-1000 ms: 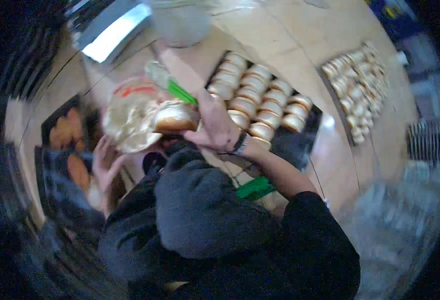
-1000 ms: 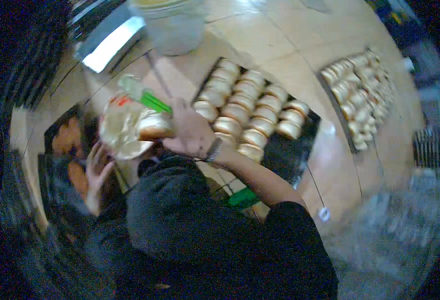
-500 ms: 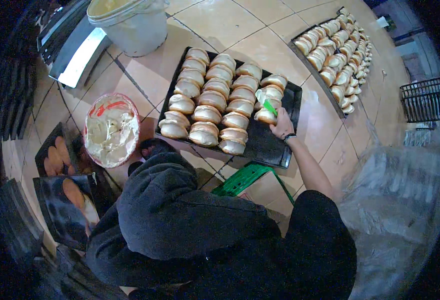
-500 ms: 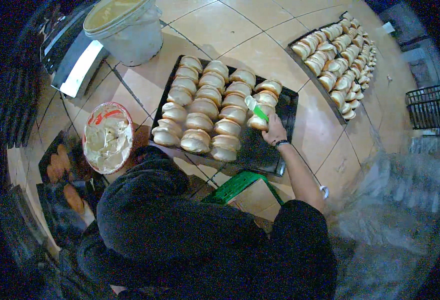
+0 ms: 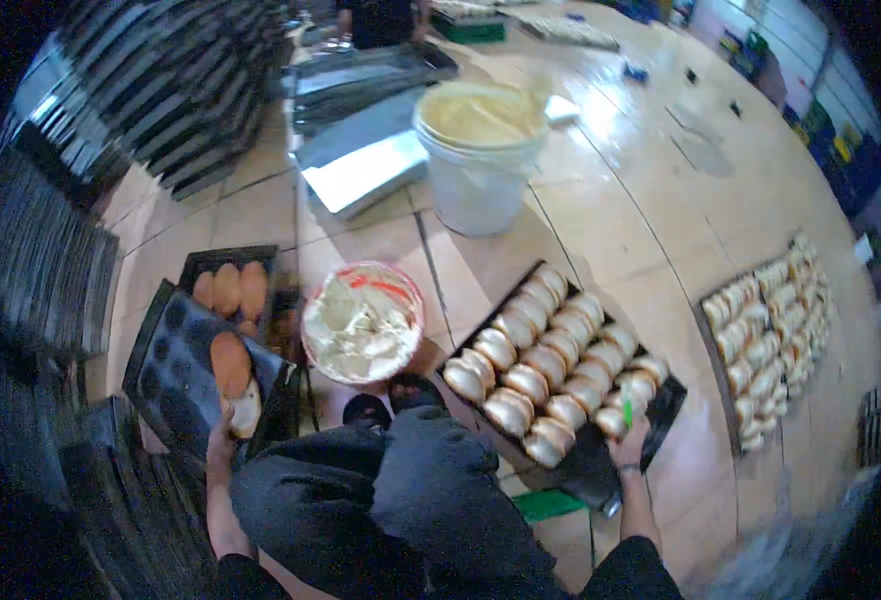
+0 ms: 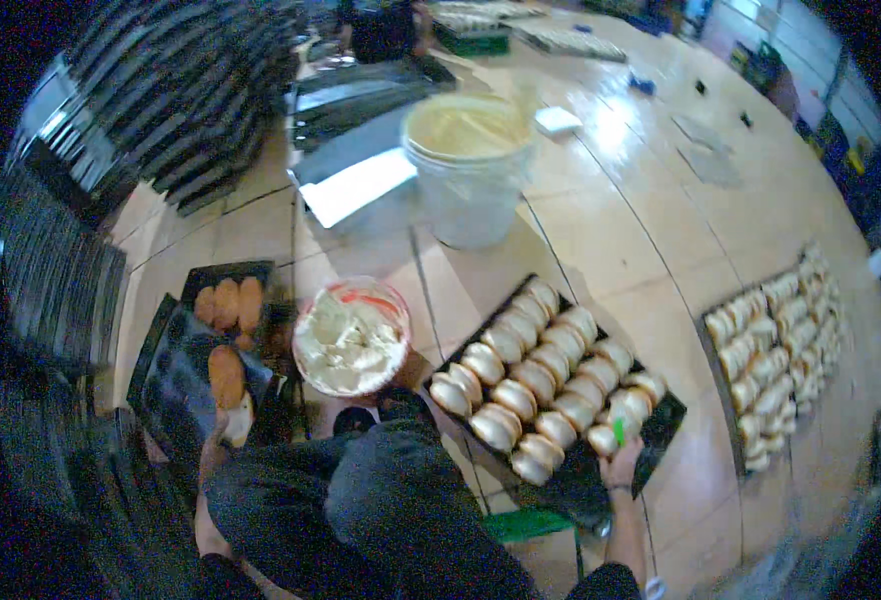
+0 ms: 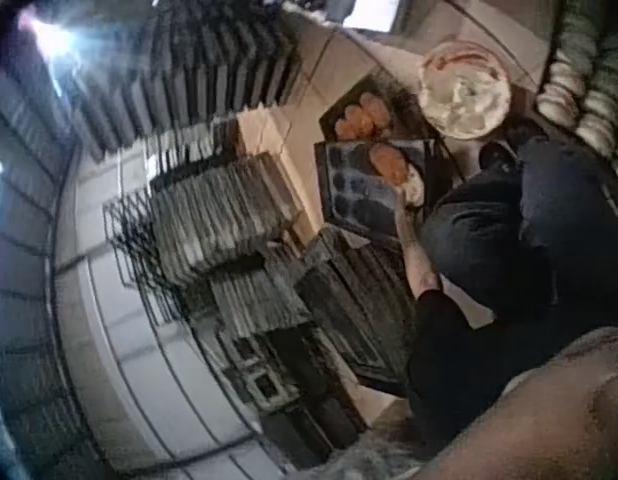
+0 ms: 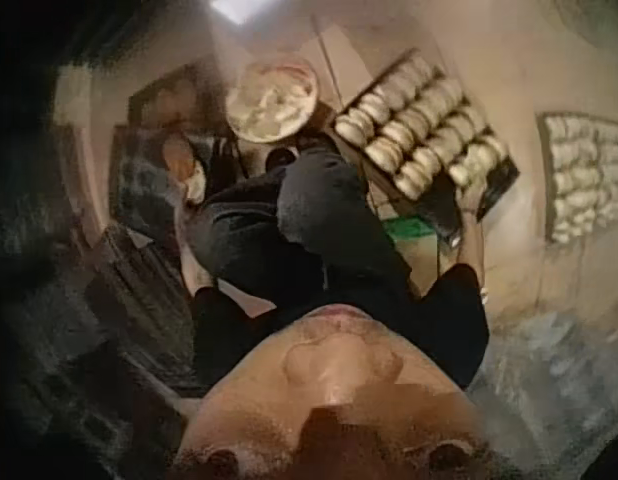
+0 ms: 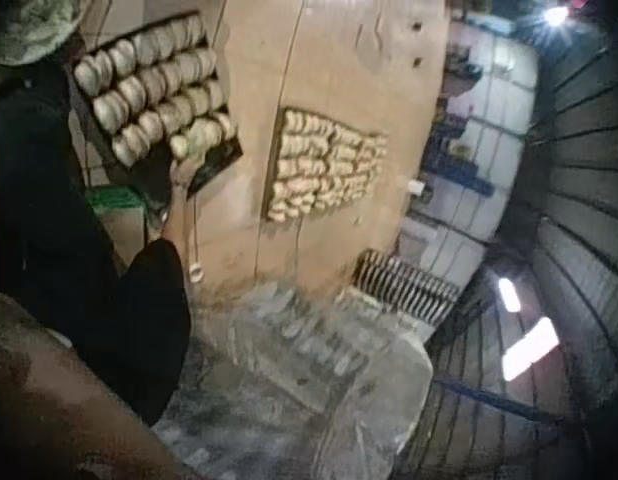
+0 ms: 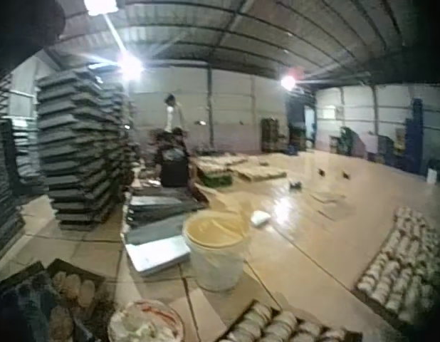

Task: The person spreads cream inside bread rolls. The person picks up a roll from a tray, uses a spatula to apply cream from a bowl to the inside of the roll, and then places the roll onto another tray with other prepared rolls.

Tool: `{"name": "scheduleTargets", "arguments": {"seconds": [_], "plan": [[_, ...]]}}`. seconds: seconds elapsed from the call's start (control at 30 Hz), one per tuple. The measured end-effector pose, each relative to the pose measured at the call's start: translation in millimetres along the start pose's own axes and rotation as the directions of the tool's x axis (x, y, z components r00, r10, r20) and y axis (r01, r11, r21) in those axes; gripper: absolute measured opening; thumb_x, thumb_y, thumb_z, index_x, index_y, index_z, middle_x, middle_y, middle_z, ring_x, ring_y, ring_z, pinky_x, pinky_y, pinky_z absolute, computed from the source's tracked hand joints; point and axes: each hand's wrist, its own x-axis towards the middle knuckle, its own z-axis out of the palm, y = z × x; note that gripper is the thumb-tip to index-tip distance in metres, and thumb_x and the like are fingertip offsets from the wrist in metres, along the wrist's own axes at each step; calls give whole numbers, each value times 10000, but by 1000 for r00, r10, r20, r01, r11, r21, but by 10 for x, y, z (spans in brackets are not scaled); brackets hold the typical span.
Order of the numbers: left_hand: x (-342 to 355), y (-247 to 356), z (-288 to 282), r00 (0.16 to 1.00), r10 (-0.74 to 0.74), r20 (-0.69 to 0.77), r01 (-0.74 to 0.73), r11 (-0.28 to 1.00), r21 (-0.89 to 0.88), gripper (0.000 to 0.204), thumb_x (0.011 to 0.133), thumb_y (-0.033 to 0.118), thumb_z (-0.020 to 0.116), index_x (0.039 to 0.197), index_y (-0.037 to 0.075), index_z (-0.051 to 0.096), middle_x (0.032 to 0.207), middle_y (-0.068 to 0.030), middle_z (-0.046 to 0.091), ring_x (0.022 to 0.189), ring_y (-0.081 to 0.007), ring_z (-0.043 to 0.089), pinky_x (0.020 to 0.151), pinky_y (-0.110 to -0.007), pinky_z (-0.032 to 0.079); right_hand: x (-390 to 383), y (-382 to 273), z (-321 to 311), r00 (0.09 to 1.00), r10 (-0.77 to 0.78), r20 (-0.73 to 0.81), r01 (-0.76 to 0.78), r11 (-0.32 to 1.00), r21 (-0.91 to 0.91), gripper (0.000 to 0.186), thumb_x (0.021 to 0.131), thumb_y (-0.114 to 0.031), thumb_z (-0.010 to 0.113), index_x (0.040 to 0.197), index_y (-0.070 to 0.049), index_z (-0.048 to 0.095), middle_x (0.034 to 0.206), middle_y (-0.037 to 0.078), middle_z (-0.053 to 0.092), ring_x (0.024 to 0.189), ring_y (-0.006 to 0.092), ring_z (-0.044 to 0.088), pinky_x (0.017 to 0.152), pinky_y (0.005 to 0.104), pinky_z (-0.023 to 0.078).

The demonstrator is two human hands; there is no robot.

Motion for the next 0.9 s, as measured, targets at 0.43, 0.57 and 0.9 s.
{"name": "scheduleTargets", "arguments": {"seconds": [0.43,0.57,0.9], "plan": [[-835,601,315,992,52,-116,-91,929,-359,483,722,14,645,1177,-56,500,1105,-162,604,995,-275,618,898,-380,506,412,-997,-173,896,403,-186,-377,912,159,419,756,-340,743,690,21,540,556,77,489,511,237,470,545,386,417],[-1103,896,804,955,247,-164,-288,904,-316,544,739,-10,650,1243,-21,445,1141,-132,583,1023,-251,602,911,-381,499,1032,-2131,-65,995,49,89,-52,998,34,462,767,-401,727,892,32,627,754,111,605,675,208,541,638,323,442],[-1350,1469,2336,914,371,162,-295,885,-361,565,823,39,643,1322,22,378,1165,-116,570,1022,-217,604,867,-356,523,1445,-5981,-421,551,-733,400,-48,451,891,345,847,-256,669,1079,-2,645,756,35,653,674,79,560,628,240,438]]}}
